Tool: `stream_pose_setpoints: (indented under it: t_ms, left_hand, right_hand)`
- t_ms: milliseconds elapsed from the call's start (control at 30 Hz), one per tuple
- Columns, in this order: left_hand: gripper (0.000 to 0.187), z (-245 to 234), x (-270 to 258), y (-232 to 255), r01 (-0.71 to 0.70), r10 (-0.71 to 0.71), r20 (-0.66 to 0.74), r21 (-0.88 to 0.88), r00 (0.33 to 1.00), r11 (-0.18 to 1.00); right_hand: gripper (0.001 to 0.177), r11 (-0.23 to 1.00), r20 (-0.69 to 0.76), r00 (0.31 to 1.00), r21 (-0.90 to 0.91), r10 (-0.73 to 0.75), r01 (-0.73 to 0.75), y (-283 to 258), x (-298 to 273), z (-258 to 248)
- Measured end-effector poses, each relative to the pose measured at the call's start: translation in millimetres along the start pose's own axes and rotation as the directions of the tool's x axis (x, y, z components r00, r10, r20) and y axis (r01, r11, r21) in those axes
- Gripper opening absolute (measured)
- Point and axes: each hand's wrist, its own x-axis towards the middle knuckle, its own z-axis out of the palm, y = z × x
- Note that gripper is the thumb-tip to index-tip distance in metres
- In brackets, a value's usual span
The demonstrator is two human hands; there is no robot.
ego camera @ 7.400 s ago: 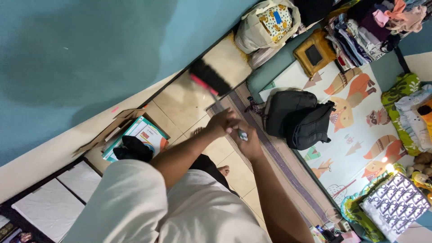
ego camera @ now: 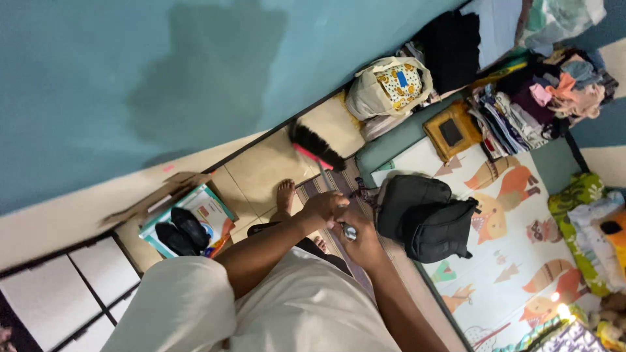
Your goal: Tidying up a room by picking up items from the floor, organizing bags, and sweeping.
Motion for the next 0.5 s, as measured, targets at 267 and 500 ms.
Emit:
stream_pose_setpoints:
  t_ms: [267, 500]
  left_hand:
    - [0.053, -103, -16, 67, -0.159, 0.168, 0.201, -0.063, 0.965, 0.985]
    - [0.052, -124, 15, 94, -0.047, 0.043, 0.238, 0.013, 0.97, 0.999]
  right_hand:
    - [0.016, 0.992, -0.006, 0.994, -0.07, 0.106, -0.106, -86, 28, -14]
    - [0.019, 0.983, -0.12, 0.987, -0.158, -0.108, 0.088, -108, 49, -34]
